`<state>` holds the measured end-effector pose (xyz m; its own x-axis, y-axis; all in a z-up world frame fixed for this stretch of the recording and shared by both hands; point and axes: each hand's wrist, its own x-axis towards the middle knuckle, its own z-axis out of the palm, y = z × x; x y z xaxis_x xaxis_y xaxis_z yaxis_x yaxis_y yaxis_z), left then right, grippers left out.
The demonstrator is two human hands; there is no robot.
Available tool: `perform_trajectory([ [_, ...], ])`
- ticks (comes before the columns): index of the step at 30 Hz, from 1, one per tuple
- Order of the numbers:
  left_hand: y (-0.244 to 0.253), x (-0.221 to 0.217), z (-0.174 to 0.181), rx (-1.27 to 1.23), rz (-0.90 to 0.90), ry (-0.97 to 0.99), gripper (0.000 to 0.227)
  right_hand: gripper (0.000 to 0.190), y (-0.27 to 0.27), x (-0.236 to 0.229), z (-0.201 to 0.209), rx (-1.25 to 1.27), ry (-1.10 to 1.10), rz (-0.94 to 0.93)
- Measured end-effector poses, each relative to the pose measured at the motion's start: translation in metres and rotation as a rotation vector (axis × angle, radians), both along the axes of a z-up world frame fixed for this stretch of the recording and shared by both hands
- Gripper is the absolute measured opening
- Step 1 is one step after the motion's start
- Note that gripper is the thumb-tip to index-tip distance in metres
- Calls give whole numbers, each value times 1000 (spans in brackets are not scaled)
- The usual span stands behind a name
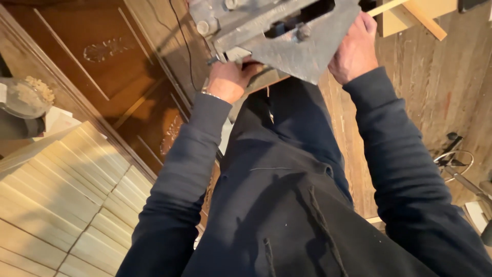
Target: The recorder is using a specialized framing joiner machine to assemble wooden frame pieces.
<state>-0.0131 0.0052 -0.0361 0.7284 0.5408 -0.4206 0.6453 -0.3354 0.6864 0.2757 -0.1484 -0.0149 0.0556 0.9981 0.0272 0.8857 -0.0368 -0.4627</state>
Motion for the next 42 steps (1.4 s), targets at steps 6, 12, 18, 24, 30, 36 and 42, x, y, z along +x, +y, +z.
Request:
perform_trajectory([
  [6,-9,-16,-42,125,-176,125,36,37,12,-3,5,-20,50,-63],
  [12,-18,-24,-70,274,-327,124,35,35,15,4,3,-78,-17,-83],
  [18,-14,-16,-39,222,-254,132,32,26,13,-1,14,-48,-26,-71],
  [24,-5,-3,-15,42,-24,148,39,26,12,-4,15,-49,-32,-51],
  [30,3,1,4,5,36,45,32,25,7,-6,7,-61,-56,-44],
  [36,6,5,24,-41,74,-79,25,35,2,-6,11,-29,-6,-20],
  [42,4,4,15,-30,66,-97,25,43,-7,-2,3,6,4,20],
])
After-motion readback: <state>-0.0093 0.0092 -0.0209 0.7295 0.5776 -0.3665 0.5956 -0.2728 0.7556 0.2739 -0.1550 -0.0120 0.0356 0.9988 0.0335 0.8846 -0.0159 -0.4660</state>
